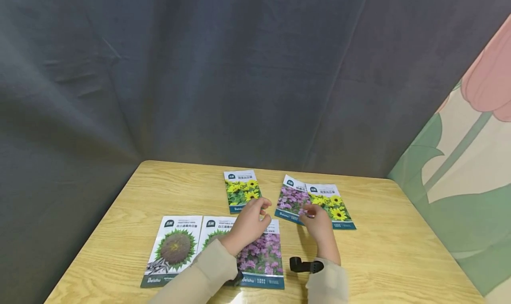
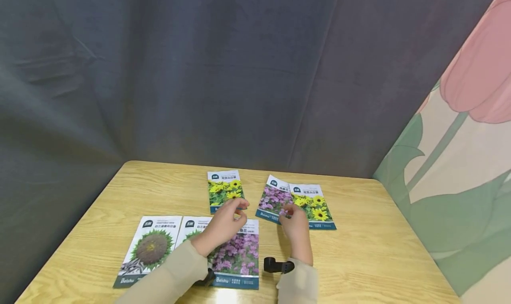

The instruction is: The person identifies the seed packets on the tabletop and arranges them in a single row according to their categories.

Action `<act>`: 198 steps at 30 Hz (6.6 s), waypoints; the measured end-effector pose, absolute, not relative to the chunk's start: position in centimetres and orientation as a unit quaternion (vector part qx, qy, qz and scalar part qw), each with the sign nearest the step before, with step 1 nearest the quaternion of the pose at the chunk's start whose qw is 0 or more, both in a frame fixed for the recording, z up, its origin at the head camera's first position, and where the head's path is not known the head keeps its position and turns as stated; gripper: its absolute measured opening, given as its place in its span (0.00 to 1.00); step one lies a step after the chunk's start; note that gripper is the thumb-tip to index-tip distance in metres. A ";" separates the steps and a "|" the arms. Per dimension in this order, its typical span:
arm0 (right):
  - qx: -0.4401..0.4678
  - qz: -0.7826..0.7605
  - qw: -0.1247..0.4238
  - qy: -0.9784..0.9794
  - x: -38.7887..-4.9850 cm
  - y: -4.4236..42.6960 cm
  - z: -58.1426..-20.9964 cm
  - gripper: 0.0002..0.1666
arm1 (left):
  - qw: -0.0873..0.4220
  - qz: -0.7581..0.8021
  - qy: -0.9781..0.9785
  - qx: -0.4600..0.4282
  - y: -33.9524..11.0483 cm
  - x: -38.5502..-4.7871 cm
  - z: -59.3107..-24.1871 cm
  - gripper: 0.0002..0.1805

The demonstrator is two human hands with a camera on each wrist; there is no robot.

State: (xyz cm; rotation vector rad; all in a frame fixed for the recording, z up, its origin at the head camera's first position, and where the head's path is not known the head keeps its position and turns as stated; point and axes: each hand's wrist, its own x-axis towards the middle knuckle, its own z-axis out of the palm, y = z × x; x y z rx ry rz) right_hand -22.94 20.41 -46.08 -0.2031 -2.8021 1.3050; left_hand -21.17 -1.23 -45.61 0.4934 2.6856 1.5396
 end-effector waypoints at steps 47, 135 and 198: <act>-0.143 0.418 0.024 -0.897 -23.6 21.0 -47.5 0.21 | 0.092 0.612 0.785 0.027 2.8 -26.9 -48.5 0.23; -0.109 0.479 -0.008 -0.871 -22.7 21.7 -45.6 0.24 | 0.137 0.679 0.718 0.073 -0.6 -19.6 -49.6 0.06; -0.143 0.464 -0.160 -0.859 -20.5 25.0 -45.9 0.04 | 0.212 0.587 0.775 0.101 1.7 -16.4 -49.0 0.17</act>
